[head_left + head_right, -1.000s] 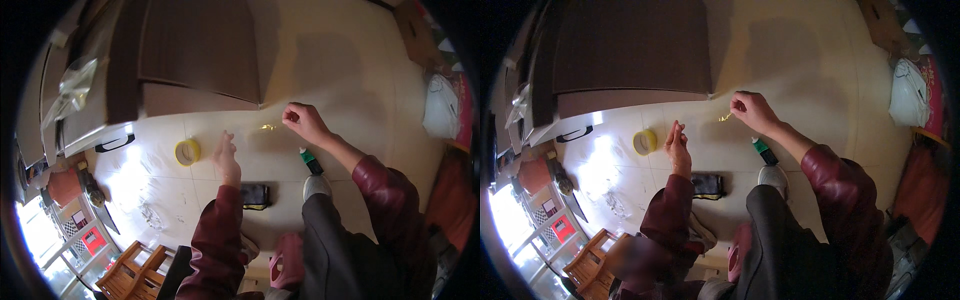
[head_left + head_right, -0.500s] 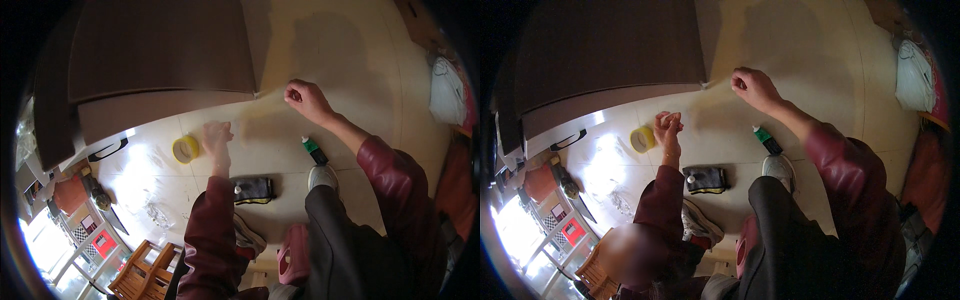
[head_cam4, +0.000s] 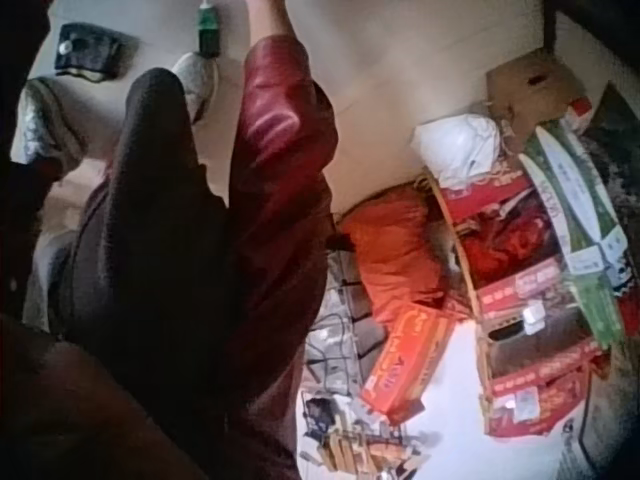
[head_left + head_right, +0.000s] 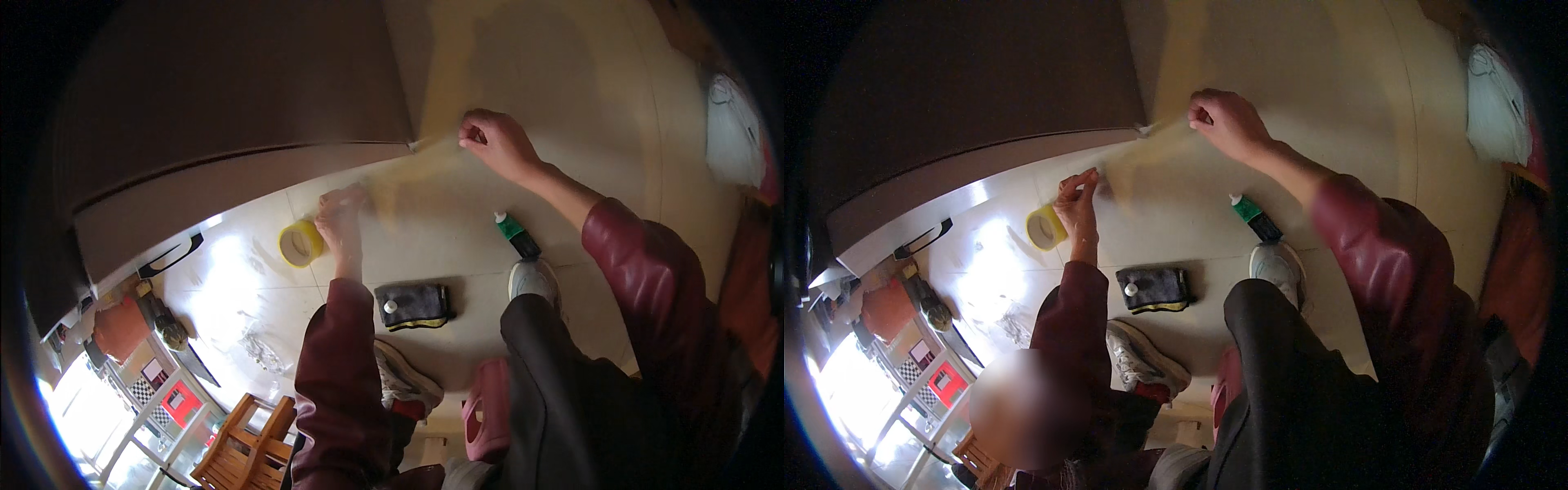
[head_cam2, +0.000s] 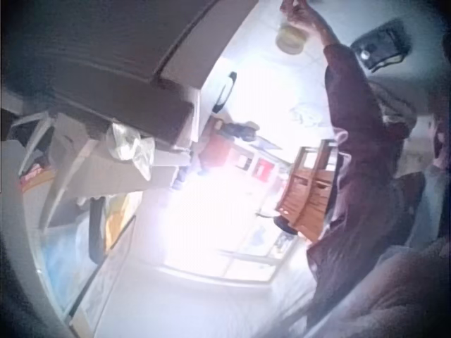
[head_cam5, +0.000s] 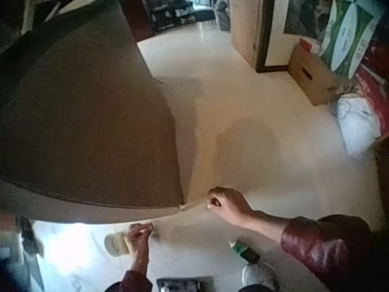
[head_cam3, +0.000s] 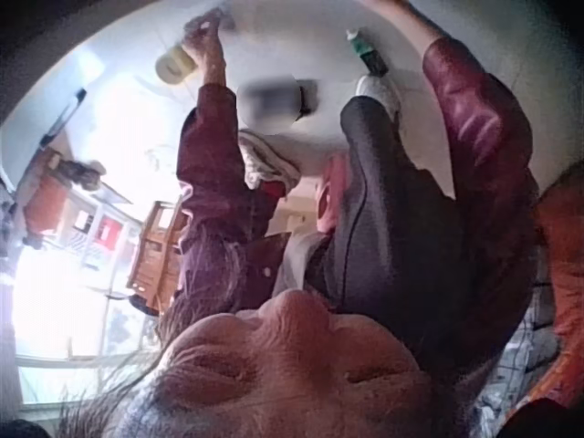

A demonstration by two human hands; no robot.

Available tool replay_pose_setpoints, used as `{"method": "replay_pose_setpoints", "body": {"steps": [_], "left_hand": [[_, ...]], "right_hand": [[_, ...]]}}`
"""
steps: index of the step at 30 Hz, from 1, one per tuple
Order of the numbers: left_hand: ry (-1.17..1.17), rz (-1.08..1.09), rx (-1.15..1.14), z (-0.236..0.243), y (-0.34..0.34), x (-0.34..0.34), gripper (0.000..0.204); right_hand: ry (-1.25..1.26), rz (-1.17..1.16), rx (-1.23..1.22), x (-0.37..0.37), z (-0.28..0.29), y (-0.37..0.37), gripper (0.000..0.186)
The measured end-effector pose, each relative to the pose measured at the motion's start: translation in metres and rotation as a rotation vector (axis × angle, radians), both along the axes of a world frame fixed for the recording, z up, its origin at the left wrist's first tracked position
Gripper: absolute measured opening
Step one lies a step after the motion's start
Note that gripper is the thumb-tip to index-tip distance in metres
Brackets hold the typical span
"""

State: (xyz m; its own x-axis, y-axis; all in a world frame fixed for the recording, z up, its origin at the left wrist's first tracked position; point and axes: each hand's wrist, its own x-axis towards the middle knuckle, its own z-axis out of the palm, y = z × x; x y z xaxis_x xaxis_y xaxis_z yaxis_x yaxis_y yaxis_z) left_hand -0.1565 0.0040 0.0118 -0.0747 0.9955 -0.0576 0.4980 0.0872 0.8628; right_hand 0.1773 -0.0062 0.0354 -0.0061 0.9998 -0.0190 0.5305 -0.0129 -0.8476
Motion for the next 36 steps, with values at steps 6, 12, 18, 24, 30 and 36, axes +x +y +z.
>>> {"method": "replay_pose_setpoints", "body": {"steps": [6,12,18,24,30,36], "left_hand": [[0.044,0.053,0.051,-0.017,0.005,-0.001,0.014],[0.109,0.085,0.044,-0.012,0.012,0.013,0.017],[0.152,0.11,0.041,-0.018,0.015,0.01,0.018],[0.086,0.127,0.05,-0.017,0.017,0.021,0.015],[0.142,0.169,0.062,-0.034,0.032,0.017,0.017],[0.093,0.232,-0.009,-0.049,0.039,0.01,0.023]], "right_hand": [[0.016,-0.019,0.056,0.0,-0.009,0.006,0.01],[-0.04,-0.034,0.078,0.004,-0.016,0.011,0.008],[-0.049,-0.04,0.134,0.001,-0.014,0.013,0.009],[-0.042,-0.046,0.117,0.006,-0.017,0.012,0.006],[-0.134,-0.047,0.124,0.008,-0.012,0.025,0.004],[-0.139,-0.015,0.15,0.008,-0.016,0.043,0.005]]}}
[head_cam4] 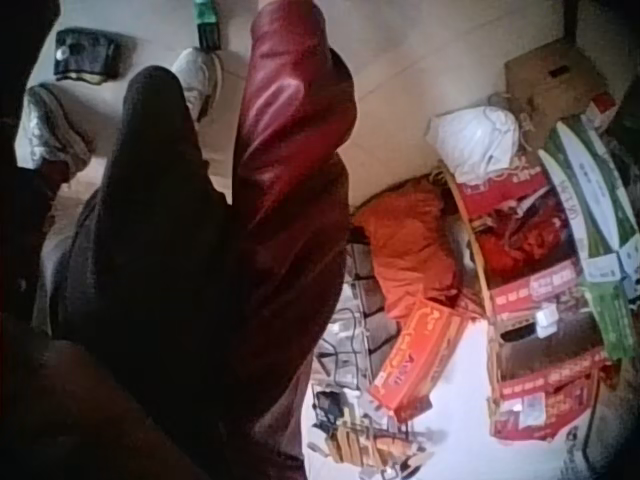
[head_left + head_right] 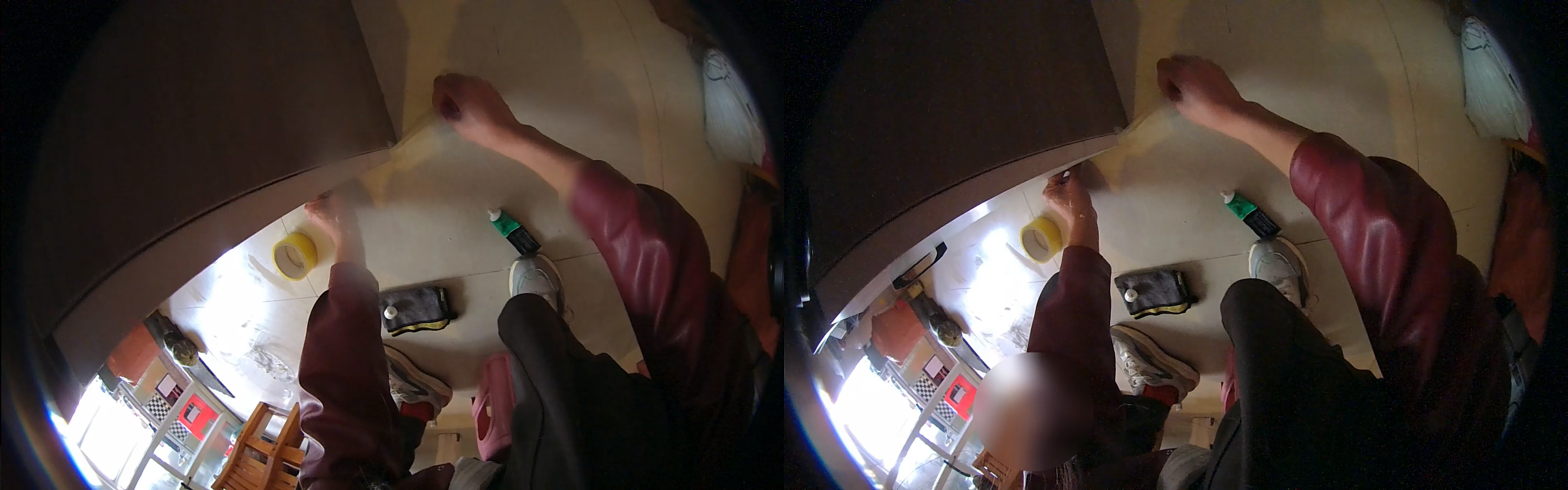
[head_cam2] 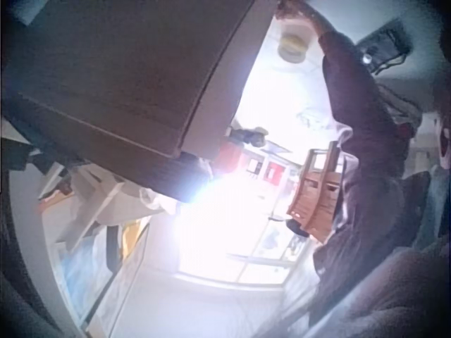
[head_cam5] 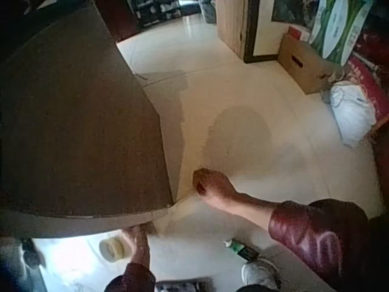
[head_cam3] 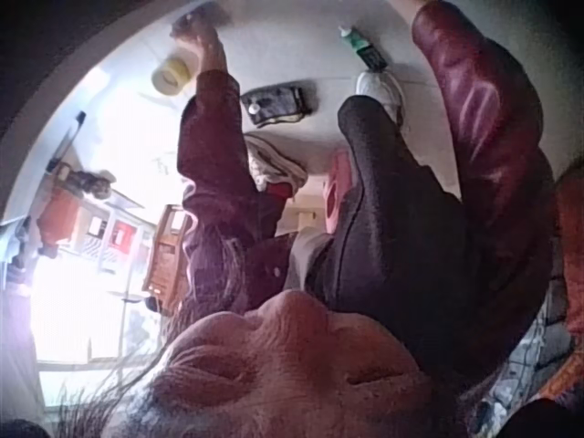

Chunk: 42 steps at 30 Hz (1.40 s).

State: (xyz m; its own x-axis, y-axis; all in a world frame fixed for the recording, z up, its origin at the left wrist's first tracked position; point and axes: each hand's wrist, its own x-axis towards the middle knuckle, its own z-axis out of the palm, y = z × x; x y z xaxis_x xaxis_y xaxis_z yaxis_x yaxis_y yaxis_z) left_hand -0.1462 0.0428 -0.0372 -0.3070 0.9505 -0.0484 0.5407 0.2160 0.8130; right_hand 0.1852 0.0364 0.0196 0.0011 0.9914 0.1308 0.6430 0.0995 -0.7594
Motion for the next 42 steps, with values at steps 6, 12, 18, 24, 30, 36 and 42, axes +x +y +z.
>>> {"method": "replay_pose_setpoints", "body": {"steps": [6,12,18,24,30,36,42], "left_hand": [[-0.145,0.037,0.056,0.007,0.0,0.022,0.027],[-0.152,0.135,0.033,0.013,-0.004,0.026,0.025],[-0.145,0.043,-0.004,0.023,-0.001,0.024,0.02],[-0.144,-0.004,0.037,0.044,-0.009,0.041,0.021],[-0.219,0.097,0.046,0.091,-0.016,0.076,0.025],[-0.352,0.154,-0.059,0.073,-0.012,0.075,0.032],[-0.35,0.153,0.039,-0.01,-0.008,0.01,0.044]], "right_hand": [[-0.046,-0.018,-0.034,0.001,-0.002,0.018,0.007],[-0.103,-0.049,-0.064,-0.018,0.003,0.039,0.009],[-0.112,0.049,-0.07,-0.039,0.008,0.066,0.016],[-0.183,0.068,-0.065,-0.05,0.009,0.074,0.019],[-0.114,-0.011,-0.065,-0.058,0.019,0.066,0.013],[0.033,-0.225,-0.079,-0.07,0.009,0.061,0.015],[0.133,-0.373,-0.117,-0.089,0.01,0.083,0.015]]}}
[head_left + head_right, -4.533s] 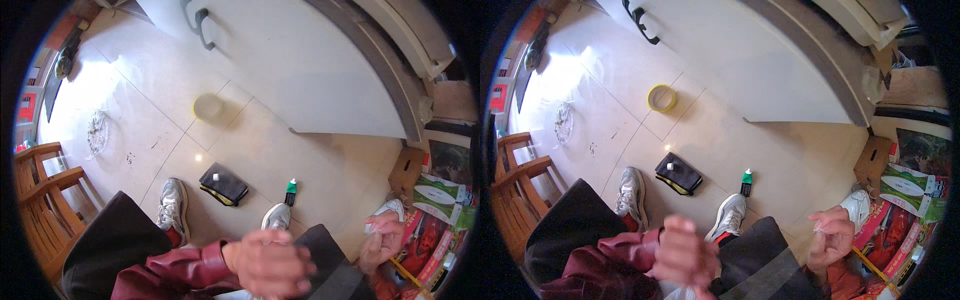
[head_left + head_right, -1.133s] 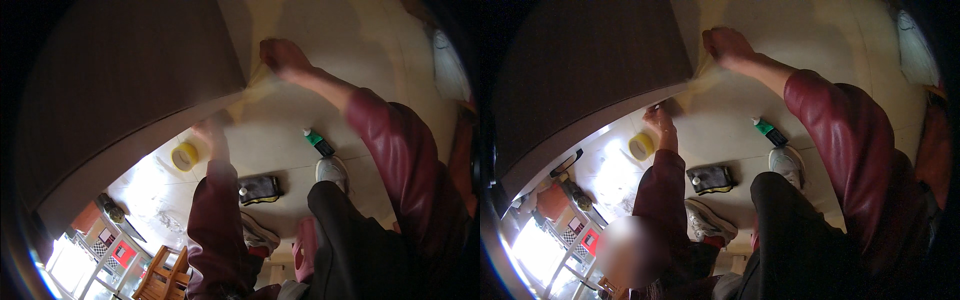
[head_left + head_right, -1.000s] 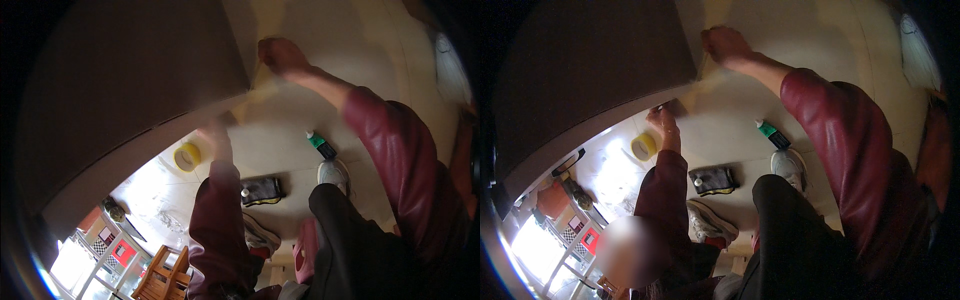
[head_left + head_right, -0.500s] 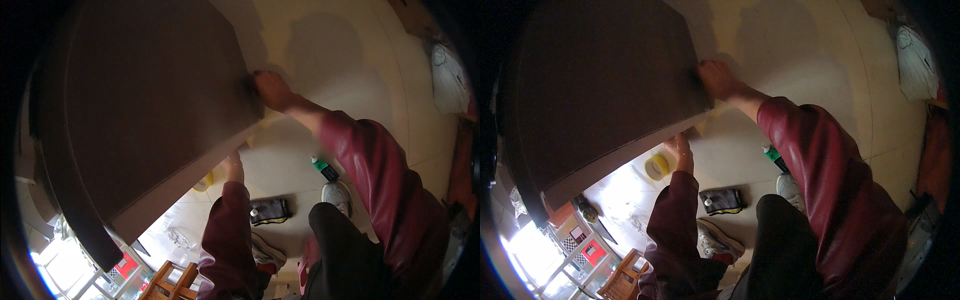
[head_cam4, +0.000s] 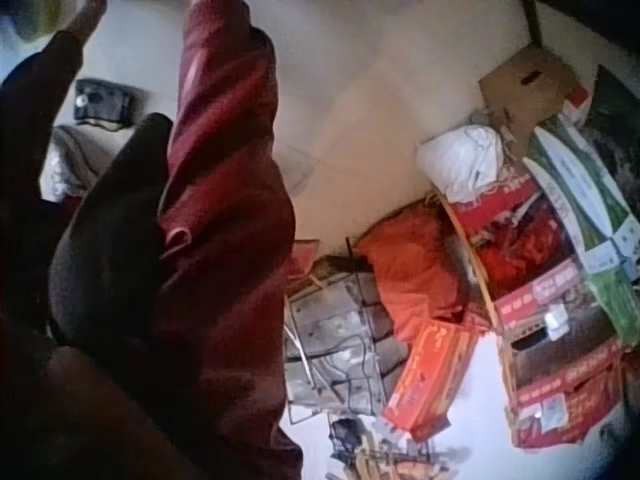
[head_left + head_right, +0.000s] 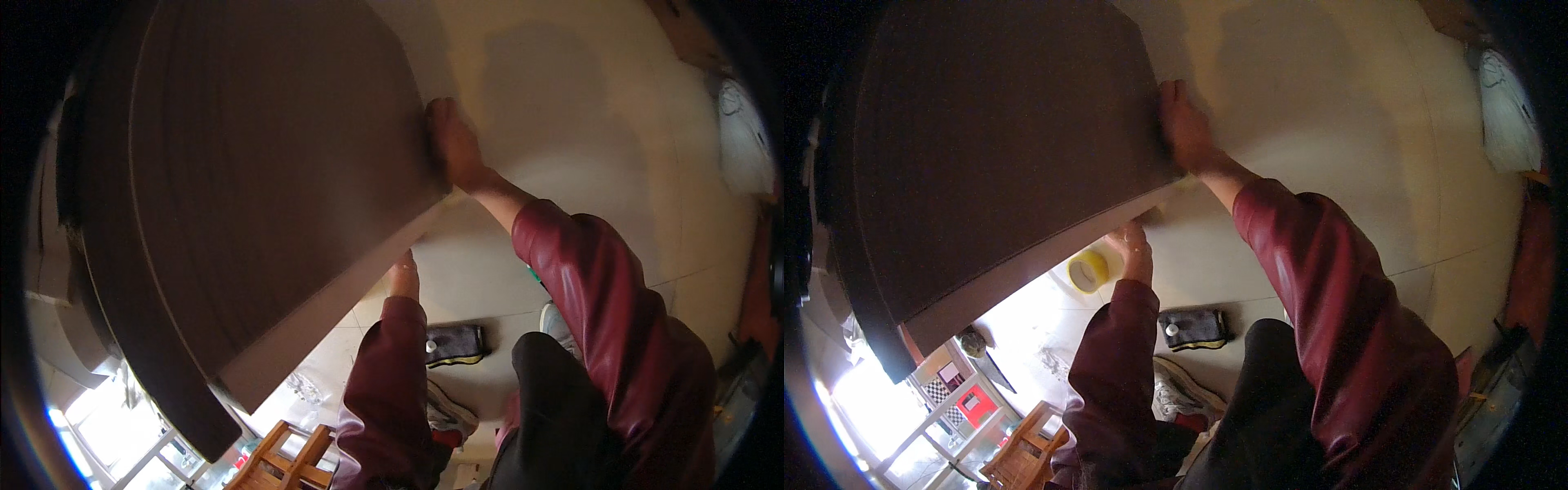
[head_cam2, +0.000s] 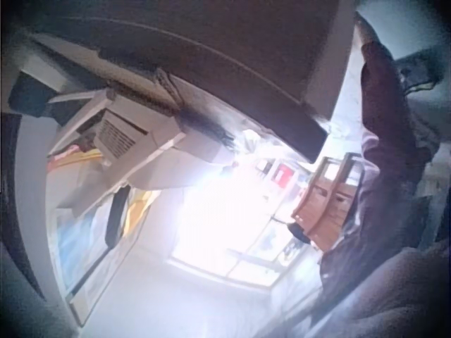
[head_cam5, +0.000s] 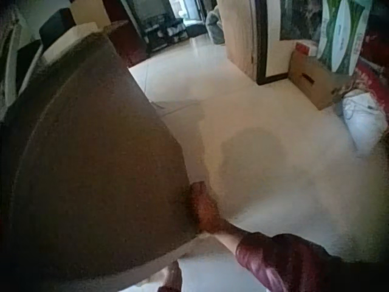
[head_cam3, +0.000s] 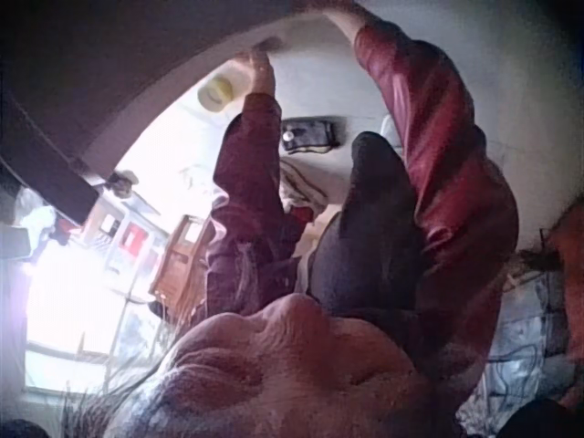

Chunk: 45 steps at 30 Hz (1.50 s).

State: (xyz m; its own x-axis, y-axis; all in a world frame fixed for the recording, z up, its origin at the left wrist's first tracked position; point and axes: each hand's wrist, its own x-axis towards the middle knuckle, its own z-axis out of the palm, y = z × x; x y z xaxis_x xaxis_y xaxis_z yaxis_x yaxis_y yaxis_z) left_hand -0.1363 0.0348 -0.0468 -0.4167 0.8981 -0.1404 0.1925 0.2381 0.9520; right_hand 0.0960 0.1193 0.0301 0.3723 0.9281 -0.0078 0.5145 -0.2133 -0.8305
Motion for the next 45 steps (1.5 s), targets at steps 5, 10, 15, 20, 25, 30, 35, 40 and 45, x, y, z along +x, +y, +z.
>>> {"method": "replay_pose_setpoints", "body": {"steps": [5,10,15,20,25,30,35,40,45], "left_hand": [[0.031,-0.057,0.008,0.007,0.002,0.014,0.048],[-0.029,-0.094,-0.059,0.017,0.004,0.018,0.048],[0.07,-0.115,-0.036,0.035,-0.004,0.03,0.046],[0.105,-0.134,-0.108,0.053,-0.001,0.035,0.05],[0.048,-0.1,0.001,0.047,-0.001,0.04,0.054],[0.072,-0.019,-0.006,0.017,0.005,-0.003,0.055],[0.118,-0.166,-0.025,0.038,0.002,0.033,0.047],[-0.062,-0.041,-0.001,0.022,0.008,0.026,0.039],[-0.035,-0.055,-0.007,0.02,0.007,0.019,0.042]], "right_hand": [[0.401,-0.118,0.164,0.009,-0.021,0.022,0.027],[0.296,-0.22,0.287,0.037,-0.007,0.047,0.029],[0.805,-0.202,-0.007,0.005,0.003,-0.075,0.042],[0.77,-0.007,-0.145,-0.05,0.017,-0.132,0.067],[0.577,0.284,0.032,-0.009,0.014,-0.115,0.06],[0.994,0.172,0.011,-0.016,0.034,-0.078,0.066],[0.775,0.082,0.006,-0.007,0.003,-0.045,0.066],[1.578,0.443,0.257,0.061,0.03,-0.013,0.072],[1.353,-0.008,0.101,0.046,0.028,-0.045,0.074]]}}
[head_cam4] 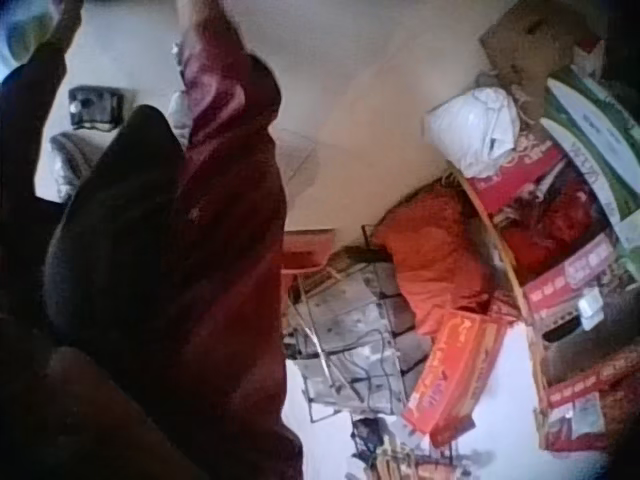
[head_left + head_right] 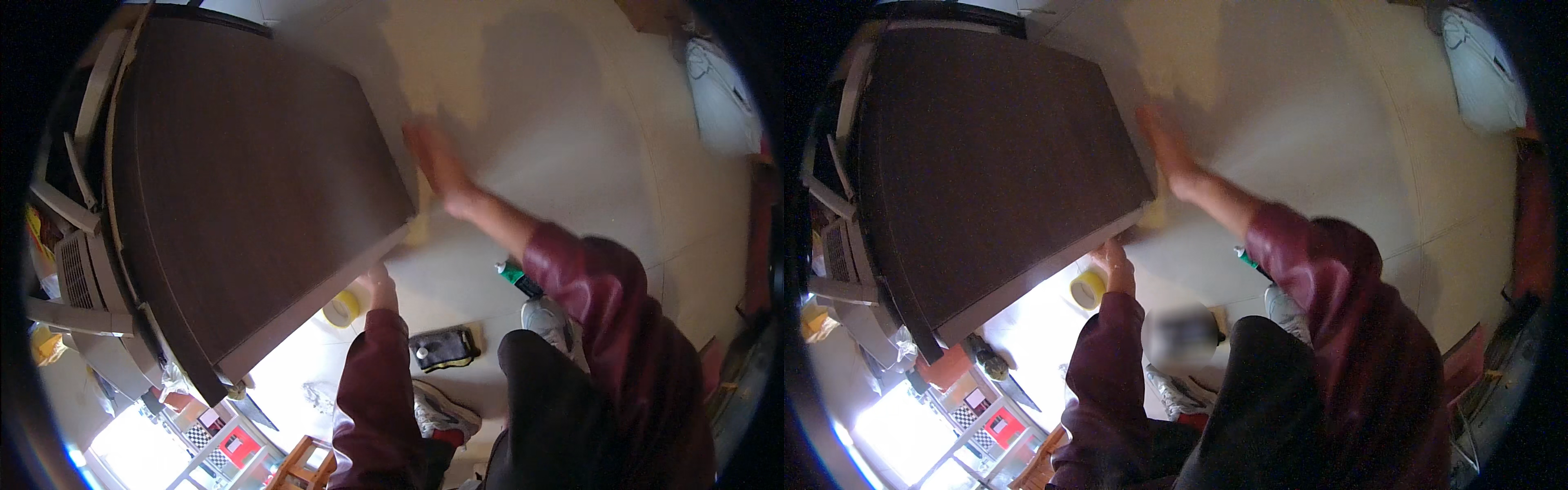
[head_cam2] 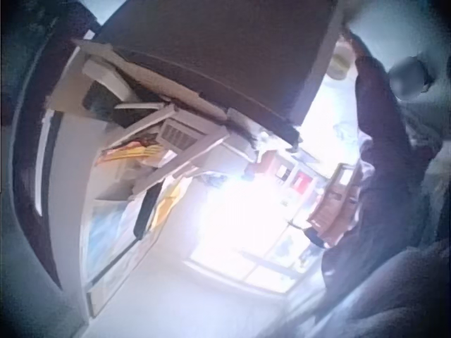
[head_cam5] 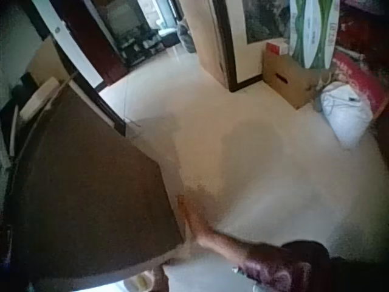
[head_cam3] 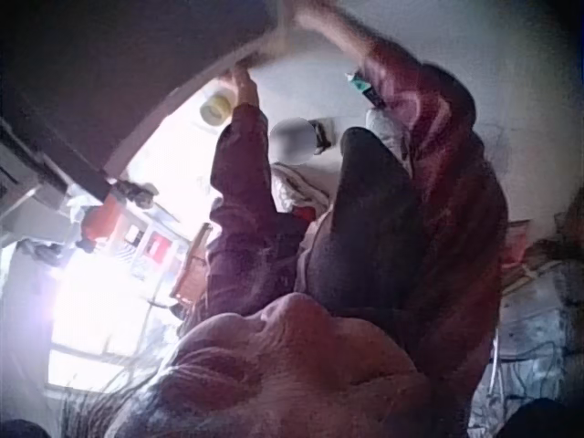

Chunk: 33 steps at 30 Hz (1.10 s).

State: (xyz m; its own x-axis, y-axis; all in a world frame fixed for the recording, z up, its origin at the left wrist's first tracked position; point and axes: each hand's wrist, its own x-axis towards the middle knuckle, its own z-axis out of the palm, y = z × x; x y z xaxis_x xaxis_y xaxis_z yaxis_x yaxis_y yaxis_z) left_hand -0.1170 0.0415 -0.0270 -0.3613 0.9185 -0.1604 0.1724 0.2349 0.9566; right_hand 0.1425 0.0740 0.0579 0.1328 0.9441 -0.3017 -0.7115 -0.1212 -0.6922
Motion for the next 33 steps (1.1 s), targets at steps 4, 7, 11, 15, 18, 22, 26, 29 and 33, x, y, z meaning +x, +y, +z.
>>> {"method": "replay_pose_setpoints", "body": {"steps": [4,7,11,15,18,22,26,29,33], "left_hand": [[0.076,-0.028,-0.01,0.023,-0.007,0.008,0.043],[0.1,-0.05,-0.019,0.015,-0.005,-0.006,0.044],[0.02,0.023,-0.05,0.024,-0.007,0.014,0.046],[0.077,-0.002,-0.038,0.022,-0.005,0.0,0.047],[0.087,-0.056,-0.033,0.018,-0.006,-0.003,0.046],[0.103,-0.074,-0.108,0.016,-0.002,-0.004,0.047],[0.098,-0.009,-0.089,0.025,-0.006,0.004,0.04],[0.114,-0.005,-0.074,0.019,-0.008,0.0,0.024],[0.079,0.024,0.005,0.009,-0.003,-0.011,0.016]], "right_hand": [[-0.142,0.316,-0.084,-0.055,-0.009,-0.084,0.079],[-0.503,0.359,0.026,-0.074,-0.025,-0.081,0.081],[-0.356,0.247,-0.002,-0.064,-0.023,-0.042,0.078],[-0.195,0.242,0.057,-0.036,0.006,0.006,0.075],[0.077,0.265,0.153,-0.009,0.011,0.022,0.072],[0.23,-0.033,-0.05,-0.002,0.014,0.01,0.066],[0.031,0.234,-0.533,-0.022,-0.017,-0.061,0.061],[0.338,0.439,-0.654,-0.037,-0.024,-0.085,0.065],[0.463,0.465,-0.635,-0.044,-0.013,-0.058,0.077]]}}
